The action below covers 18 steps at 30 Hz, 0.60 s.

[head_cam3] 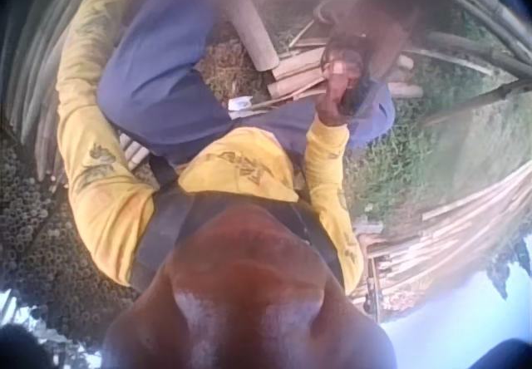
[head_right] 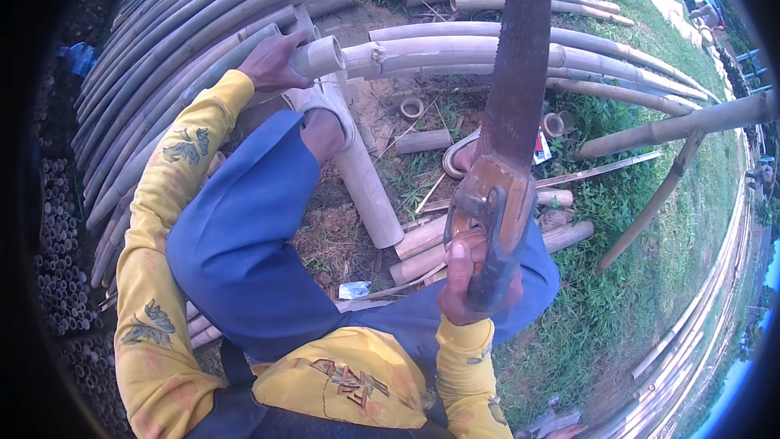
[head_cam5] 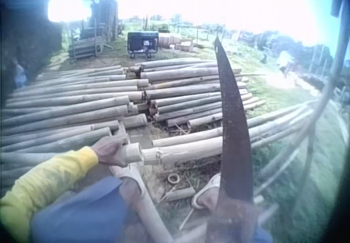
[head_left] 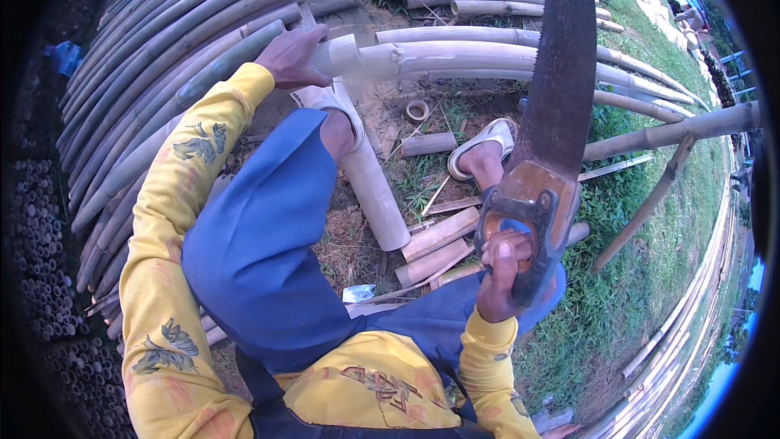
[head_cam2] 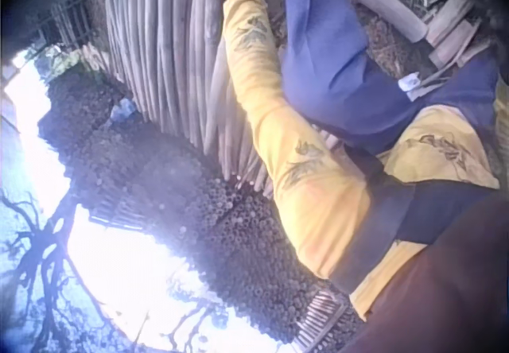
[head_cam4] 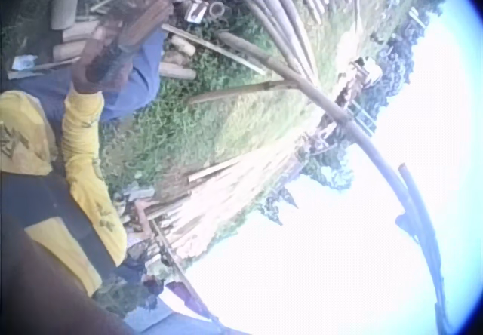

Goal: The person sits on the ground and uses a hand saw to cut long bamboo poles into shorter sections. They repeatedly position a pole between their legs, saw through it, and then move the cut pieces aside to continue with the next pole.

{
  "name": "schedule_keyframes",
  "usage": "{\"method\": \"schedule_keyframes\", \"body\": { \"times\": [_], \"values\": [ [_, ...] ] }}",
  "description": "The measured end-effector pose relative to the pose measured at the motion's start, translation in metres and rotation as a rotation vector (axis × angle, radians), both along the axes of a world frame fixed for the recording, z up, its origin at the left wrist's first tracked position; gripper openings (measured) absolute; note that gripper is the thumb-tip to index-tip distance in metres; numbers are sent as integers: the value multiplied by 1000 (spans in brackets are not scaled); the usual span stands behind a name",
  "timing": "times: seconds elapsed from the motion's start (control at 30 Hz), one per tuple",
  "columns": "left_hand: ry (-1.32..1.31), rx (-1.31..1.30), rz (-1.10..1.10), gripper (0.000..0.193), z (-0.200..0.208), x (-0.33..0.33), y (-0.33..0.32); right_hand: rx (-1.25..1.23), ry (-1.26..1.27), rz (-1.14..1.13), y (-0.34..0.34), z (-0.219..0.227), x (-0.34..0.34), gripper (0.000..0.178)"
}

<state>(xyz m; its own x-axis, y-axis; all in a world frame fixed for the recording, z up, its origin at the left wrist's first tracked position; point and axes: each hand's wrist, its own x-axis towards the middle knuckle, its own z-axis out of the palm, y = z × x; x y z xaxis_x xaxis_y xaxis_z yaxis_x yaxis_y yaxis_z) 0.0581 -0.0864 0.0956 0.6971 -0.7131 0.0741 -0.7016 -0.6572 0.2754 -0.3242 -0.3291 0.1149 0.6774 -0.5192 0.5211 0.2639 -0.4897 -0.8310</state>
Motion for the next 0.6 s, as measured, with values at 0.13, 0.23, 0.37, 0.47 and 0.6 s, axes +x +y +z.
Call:
{"method": "schedule_keyframes", "body": {
  "times": [0.13, 0.23, 0.37, 0.47, 0.6],
  "values": [
    [50, 44, 27, 76, -7, -14, -8, 99, 117, -76, -16, -3, -12, 10],
    [71, 55, 60, 77, -17, 3, -6, 173, 200, -68, -11, -5, -26, 7],
    [89, 81, 114, 78, -38, 25, -5, -195, 428, -45, -32, -2, -79, 17],
    [104, 47, 146, 78, -57, 38, 0, -135, 515, 57, -31, 25, -111, 20],
    [-4, 79, 154, 83, -71, 34, -4, -406, 553, 119, -28, 45, -135, 25]
  ]
}}
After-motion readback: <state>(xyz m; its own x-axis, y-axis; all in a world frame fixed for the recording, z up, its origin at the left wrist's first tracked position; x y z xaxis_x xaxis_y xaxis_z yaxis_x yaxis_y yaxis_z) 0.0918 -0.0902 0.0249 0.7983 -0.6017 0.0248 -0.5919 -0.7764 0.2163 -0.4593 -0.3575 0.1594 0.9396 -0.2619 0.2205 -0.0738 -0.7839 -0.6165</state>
